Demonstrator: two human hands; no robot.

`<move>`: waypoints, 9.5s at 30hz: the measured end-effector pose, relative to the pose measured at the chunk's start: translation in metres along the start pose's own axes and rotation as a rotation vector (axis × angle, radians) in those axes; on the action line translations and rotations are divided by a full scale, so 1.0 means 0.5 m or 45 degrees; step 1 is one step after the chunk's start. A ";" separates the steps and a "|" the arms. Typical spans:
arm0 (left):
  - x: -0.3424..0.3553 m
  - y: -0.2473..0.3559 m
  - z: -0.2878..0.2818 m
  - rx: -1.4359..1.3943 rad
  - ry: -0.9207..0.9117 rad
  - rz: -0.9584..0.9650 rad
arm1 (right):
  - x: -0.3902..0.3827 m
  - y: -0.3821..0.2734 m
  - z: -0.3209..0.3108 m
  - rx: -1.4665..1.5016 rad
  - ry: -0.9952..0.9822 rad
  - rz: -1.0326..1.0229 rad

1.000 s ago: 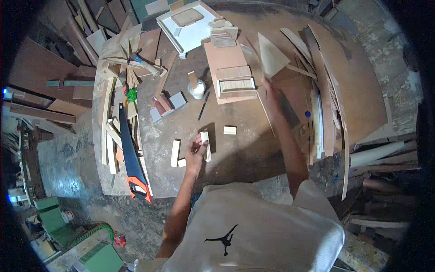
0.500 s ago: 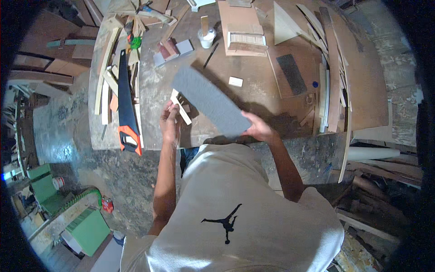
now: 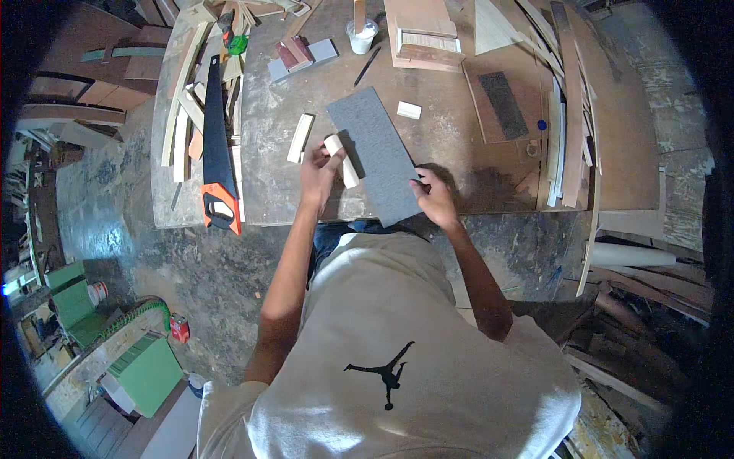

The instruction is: Cutting and assembling small wooden pieces into a square frame structure.

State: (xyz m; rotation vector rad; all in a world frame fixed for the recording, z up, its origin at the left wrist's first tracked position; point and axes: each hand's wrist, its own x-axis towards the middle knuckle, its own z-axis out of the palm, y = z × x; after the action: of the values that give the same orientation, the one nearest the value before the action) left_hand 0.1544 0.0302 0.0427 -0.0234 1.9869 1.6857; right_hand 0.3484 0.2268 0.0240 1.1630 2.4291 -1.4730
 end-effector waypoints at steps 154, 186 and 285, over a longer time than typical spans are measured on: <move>0.273 0.044 -0.027 0.692 0.137 0.550 | 0.367 -0.201 0.080 -0.590 0.198 -1.149; 0.198 0.029 0.051 0.635 0.031 0.704 | 0.220 -0.157 0.068 -0.303 0.625 -0.647; 0.133 0.011 0.081 1.020 -0.272 0.883 | 0.216 -0.122 0.039 0.045 0.300 -0.361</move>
State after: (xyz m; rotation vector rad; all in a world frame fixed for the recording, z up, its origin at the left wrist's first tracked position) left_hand 0.1105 0.0898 0.0178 1.1819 2.4974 1.0143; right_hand 0.2270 0.2567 0.0129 1.0904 2.8387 -1.5320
